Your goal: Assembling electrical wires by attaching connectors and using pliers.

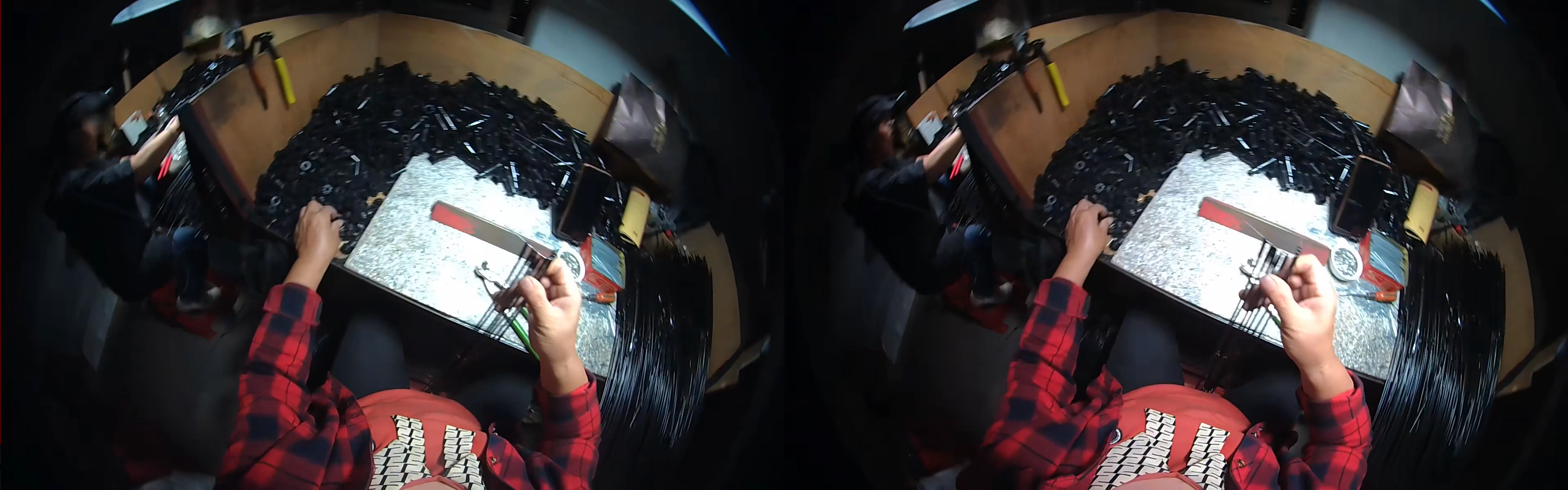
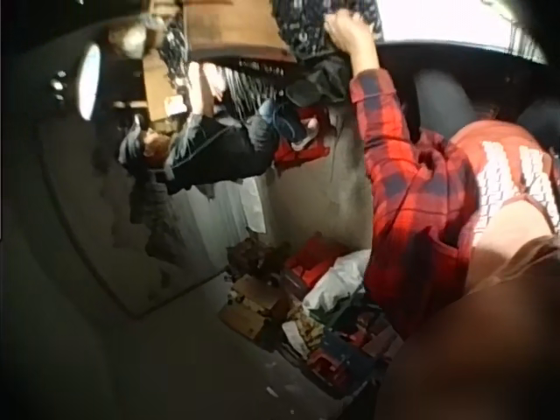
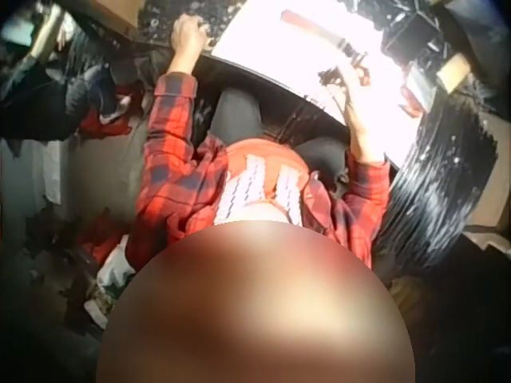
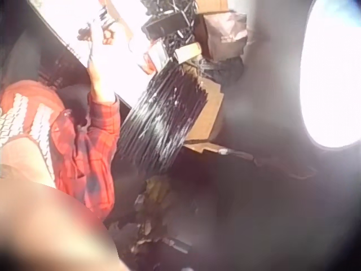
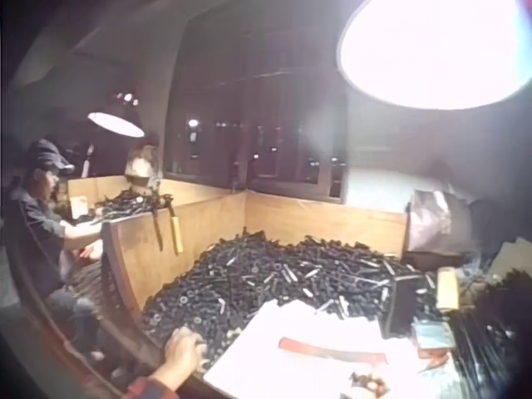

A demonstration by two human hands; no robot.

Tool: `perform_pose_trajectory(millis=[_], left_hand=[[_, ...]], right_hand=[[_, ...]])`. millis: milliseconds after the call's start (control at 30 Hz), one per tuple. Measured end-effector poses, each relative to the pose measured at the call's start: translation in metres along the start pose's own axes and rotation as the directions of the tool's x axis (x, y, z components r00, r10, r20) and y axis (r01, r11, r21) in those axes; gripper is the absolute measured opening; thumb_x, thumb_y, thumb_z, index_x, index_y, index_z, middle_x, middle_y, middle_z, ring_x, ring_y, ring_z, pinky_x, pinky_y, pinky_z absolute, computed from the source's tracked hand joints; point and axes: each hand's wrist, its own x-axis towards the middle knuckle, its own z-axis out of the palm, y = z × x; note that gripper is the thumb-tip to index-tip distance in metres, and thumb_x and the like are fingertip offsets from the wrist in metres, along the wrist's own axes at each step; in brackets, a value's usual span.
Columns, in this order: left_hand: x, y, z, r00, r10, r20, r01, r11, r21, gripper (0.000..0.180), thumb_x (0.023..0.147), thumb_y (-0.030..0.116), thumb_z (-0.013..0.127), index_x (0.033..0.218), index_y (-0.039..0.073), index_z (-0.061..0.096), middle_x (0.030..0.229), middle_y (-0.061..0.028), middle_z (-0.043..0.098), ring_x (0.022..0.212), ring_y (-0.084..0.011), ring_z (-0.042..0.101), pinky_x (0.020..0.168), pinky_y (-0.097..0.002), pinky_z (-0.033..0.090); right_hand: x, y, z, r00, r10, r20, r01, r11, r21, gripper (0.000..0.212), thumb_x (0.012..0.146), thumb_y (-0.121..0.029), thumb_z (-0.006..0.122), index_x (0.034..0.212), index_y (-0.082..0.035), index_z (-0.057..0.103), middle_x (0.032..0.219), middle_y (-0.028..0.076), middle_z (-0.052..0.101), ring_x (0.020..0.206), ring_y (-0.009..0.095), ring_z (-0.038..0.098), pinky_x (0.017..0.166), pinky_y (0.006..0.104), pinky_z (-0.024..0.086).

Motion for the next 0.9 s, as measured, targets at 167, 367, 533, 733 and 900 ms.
perform_pose_trajectory(millis=[167,367,533,733,900], left_hand=[[-0.001,0.0,0.003,0.982,0.185,-0.039,-0.187,0.981,-0.05,0.015,0.07,0.003,0.069,0.079,0.002,0.057,0.084,-0.0137,0.058,0.087,-0.036,0.054,0.078,-0.0423,0.045],[0.003,0.081,-0.039,0.998,0.033,0.045,0.014,0.643,-0.766,0.012,0.087,0.003,0.062,0.096,-0.003,0.057,0.09,-0.0068,0.063,0.075,-0.0103,0.064,0.066,-0.0239,0.053],[-0.009,0.153,-0.075,0.923,0.356,0.147,0.104,0.136,-0.985,0.022,0.089,-0.003,0.056,0.111,-0.005,0.06,0.104,-0.0102,0.062,0.089,-0.0175,0.065,0.081,-0.0287,0.054],[-0.024,0.17,-0.081,0.888,0.433,0.156,0.169,0.01,-0.986,0.024,0.089,-0.001,0.056,0.113,-0.004,0.059,0.112,-0.0138,0.061,0.096,-0.0197,0.064,0.085,-0.0313,0.053],[-0.027,0.179,-0.082,0.859,0.48,0.178,0.244,-0.078,-0.967,0.024,0.087,-0.005,0.058,0.11,-0.002,0.061,0.114,-0.0112,0.058,0.103,-0.0172,0.059,0.091,-0.0296,0.05]], right_hand=[[0.012,0.004,-0.009,0.999,0.036,-0.006,-0.036,0.999,-0.028,0.013,0.089,-0.003,0.06,0.091,-0.001,0.047,0.074,0.009,0.062,0.064,0.015,0.062,0.06,0.0257,0.052],[0.011,0.004,-0.011,0.994,0.082,0.075,-0.085,0.996,0.04,0.01,0.092,-0.004,0.054,0.097,-0.001,0.046,0.08,0.012,0.064,0.07,0.019,0.067,0.063,0.029,0.056],[0.011,0.014,-0.01,0.981,0.042,0.19,-0.044,0.999,0.01,0.011,0.092,-0.004,0.055,0.098,-0.002,0.045,0.081,0.012,0.064,0.073,0.019,0.067,0.066,0.0292,0.055],[0.014,0.01,0.0,0.959,0.072,0.273,-0.085,0.996,0.037,0.01,0.093,-0.005,0.054,0.096,-0.003,0.045,0.083,0.012,0.064,0.074,0.019,0.067,0.068,0.0296,0.055],[0.015,0.007,0.002,0.959,0.059,0.279,-0.077,0.995,0.055,0.011,0.093,-0.006,0.054,0.095,-0.003,0.045,0.082,0.012,0.064,0.074,0.018,0.066,0.068,0.0296,0.055]])
